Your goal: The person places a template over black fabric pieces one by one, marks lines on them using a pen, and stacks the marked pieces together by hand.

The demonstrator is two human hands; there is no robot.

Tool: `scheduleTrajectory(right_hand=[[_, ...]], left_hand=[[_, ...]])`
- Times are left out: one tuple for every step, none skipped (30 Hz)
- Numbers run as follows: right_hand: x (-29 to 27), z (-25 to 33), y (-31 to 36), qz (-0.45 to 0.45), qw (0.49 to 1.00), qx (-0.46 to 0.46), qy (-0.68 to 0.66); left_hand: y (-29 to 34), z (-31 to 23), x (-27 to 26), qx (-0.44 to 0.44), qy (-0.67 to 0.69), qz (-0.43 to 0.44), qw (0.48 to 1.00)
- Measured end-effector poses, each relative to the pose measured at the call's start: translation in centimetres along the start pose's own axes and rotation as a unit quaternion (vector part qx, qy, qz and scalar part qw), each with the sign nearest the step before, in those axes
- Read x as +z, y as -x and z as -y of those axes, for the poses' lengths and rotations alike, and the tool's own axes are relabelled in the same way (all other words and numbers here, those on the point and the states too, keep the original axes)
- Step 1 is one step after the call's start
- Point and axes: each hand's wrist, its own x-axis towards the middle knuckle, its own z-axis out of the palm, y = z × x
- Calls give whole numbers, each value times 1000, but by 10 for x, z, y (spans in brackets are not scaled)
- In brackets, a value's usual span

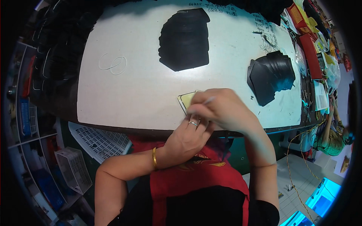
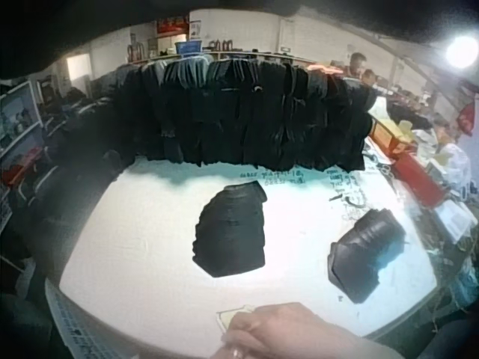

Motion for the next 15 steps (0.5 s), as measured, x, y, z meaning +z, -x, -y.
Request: scheduleTrajectory(right_hand=[[5, 1, -10, 84, 995, -40, 39], [11, 0, -19, 85, 995, -39, 39], [18, 0, -27, -13, 991, -96, 95], [20, -2, -34, -111, 971, -151, 150], [17, -6, -44, -207, 941, -190, 187], [16, -6, -42, -206, 941, -192, 187], [12, -7, -34, -188, 959, -158, 142], [7, -10, -24, -169, 973, -123, 98], [2, -13, -17, -104, 988, -91, 64], [1, -10, -15, -102, 988, -92, 65], [3, -6, -12, -48, 991, -106, 65], [4, -3, -11, 6, 991, -121, 65], [12, 0, -15, -6, 988, -125, 94], [18, -1, -21, -9, 988, -120, 94], [25, -5, -31, -50, 977, -163, 124]], left_hand=[[1, -1, 2, 2, 18, 12, 1000], [2, 0, 4, 2, 36, 24, 999], [2, 0, 3, 1, 33, 22, 999], [2, 1, 3, -1, 34, 14, 999], [1, 3, 3, -5, 37, 6, 999], [1, 3, 4, -6, 37, 5, 999], [1, 4, 4, -5, 37, 2, 999], [1, 2, 5, -3, 38, -1, 999], [2, 1, 5, -4, 39, -2, 999], [2, 0, 6, -4, 28, 3, 1000], [3, -1, 6, 1, 18, 10, 1000], [5, -1, 7, 3, 20, 11, 1000], [6, -2, 7, -1, 28, 20, 999], [6, -2, 8, -2, 37, 27, 999], [6, -2, 8, 2, 37, 29, 999]])
